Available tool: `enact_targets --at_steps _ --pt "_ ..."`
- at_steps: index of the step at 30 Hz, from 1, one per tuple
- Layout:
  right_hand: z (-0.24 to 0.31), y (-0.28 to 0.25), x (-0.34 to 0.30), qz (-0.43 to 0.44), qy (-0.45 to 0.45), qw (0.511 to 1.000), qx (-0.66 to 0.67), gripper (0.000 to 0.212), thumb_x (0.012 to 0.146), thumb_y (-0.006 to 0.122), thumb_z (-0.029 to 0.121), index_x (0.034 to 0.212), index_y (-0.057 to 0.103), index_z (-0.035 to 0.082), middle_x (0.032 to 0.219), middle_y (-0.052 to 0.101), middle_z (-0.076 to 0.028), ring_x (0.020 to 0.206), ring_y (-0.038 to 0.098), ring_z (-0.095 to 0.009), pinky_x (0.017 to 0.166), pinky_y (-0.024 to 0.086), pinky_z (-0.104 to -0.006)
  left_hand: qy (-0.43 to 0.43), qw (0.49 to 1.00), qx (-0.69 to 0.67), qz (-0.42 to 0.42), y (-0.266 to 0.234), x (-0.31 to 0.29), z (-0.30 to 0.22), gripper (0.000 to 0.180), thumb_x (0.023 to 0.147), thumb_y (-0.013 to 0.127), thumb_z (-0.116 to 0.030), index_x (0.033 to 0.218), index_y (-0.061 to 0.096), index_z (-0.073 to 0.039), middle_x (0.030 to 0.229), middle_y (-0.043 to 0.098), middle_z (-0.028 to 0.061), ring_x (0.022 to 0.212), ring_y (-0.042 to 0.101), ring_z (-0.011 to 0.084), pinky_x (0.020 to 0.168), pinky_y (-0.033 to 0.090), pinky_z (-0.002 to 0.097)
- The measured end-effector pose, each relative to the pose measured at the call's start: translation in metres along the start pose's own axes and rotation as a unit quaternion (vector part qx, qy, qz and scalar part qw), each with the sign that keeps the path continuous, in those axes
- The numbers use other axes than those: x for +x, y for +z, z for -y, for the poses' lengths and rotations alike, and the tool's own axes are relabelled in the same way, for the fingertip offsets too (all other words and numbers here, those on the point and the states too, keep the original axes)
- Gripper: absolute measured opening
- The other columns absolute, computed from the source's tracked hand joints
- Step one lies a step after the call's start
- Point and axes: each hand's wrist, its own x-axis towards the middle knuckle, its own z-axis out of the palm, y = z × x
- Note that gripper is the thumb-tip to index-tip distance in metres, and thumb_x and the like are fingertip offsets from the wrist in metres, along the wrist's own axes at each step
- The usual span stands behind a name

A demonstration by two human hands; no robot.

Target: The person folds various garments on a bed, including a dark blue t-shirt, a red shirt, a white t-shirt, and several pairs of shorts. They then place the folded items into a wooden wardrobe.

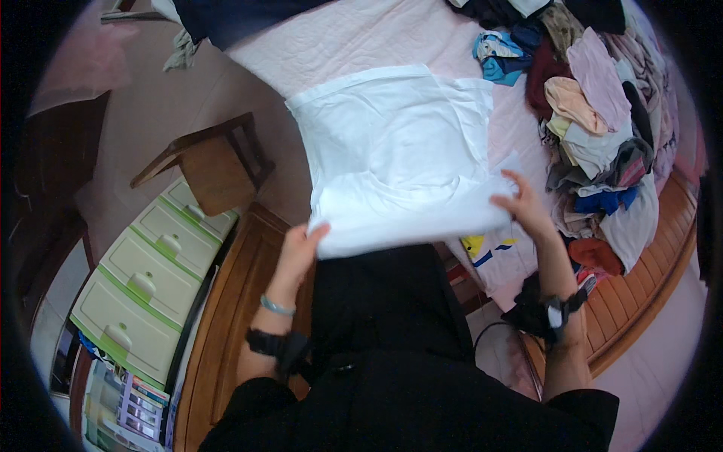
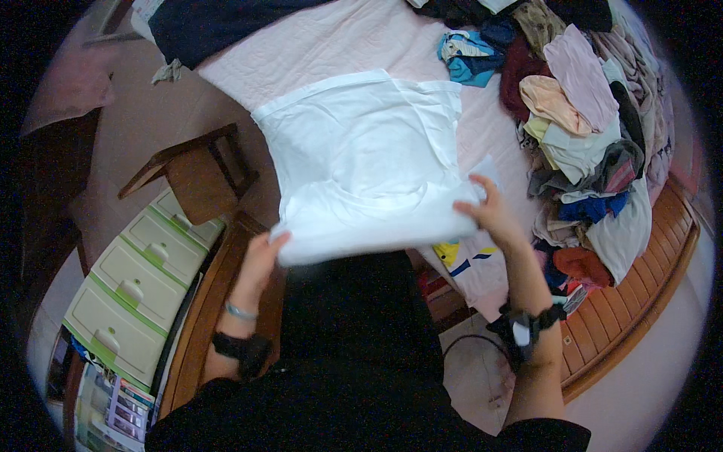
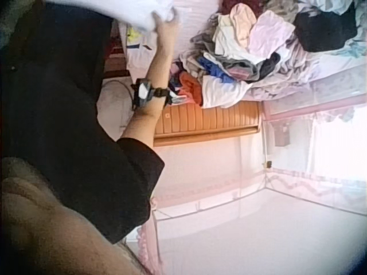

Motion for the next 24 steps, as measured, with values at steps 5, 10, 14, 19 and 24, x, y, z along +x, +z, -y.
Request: enact_targets --at_steps 5,10,14,19,24 --pt "0.067 -0.009 0.089 -0.072 -0.132 0.959 0.24 0.074 0.067 0.072 0.03 0.123 0.033 0.002 0.102 0.052 -0.015 0.087 0.053 -0.019 0.067 0.045 -0.0288 0.14 0.981 -0.135 -0.022 -0.025 0.102 -0.065 0.05 0.081 0.058 -0.029 0.118 0.042 0.001 0.109 0.051 0.0101 0.092 0.051 0.0131 0.075 0.042 0.0273" --pt "0.049 0.013 0.118 -0.182 -0.137 0.974 0.016 0.095 0.055 0.078 0.044 0.118 0.033 -0.01 0.108 0.047 -0.021 0.099 0.049 -0.026 0.081 0.042 -0.0321 0.177 0.979 -0.081 0.057 -0.019 0.176 -0.047 0.085 0.07 0.061 -0.053 0.13 0.025 -0.005 0.128 0.036 0.0105 0.114 0.037 0.0201 0.091 0.034 0.0343" --pt "0.03 0.021 0.119 -0.225 -0.122 0.963 -0.081 0.081 0.054 0.078 0.042 0.105 0.045 -0.012 0.096 0.054 -0.021 0.087 0.055 -0.026 0.076 0.045 -0.0304 0.167 0.957 -0.166 0.173 -0.004 0.192 -0.019 0.11 0.051 0.054 -0.075 0.13 0.025 -0.005 0.131 0.033 0.0059 0.123 0.026 0.0223 0.101 0.02 0.0376" --pt "0.034 0.052 0.095 -0.174 -0.208 0.959 0.082 0.038 0.077 0.062 0.024 0.103 0.052 -0.001 0.083 0.063 -0.014 0.069 0.06 -0.019 0.061 0.048 -0.0319 0.184 0.975 -0.069 0.103 -0.01 0.143 -0.033 0.069 0.071 0.067 -0.033 0.123 0.036 0.0 0.119 0.045 0.0094 0.108 0.044 0.0223 0.093 0.035 0.0351" --pt "0.001 0.079 0.015 -0.253 -0.316 0.898 0.174 0.03 0.08 0.059 0.016 0.101 0.047 -0.001 0.083 0.055 -0.012 0.078 0.052 -0.015 0.07 0.042 -0.027 0.225 0.972 0.057 0.036 0.005 0.057 -0.088 0.045 0.076 0.059 -0.003 0.117 0.041 0.006 0.112 0.05 0.0128 0.1 0.051 0.0209 0.087 0.04 0.0316"
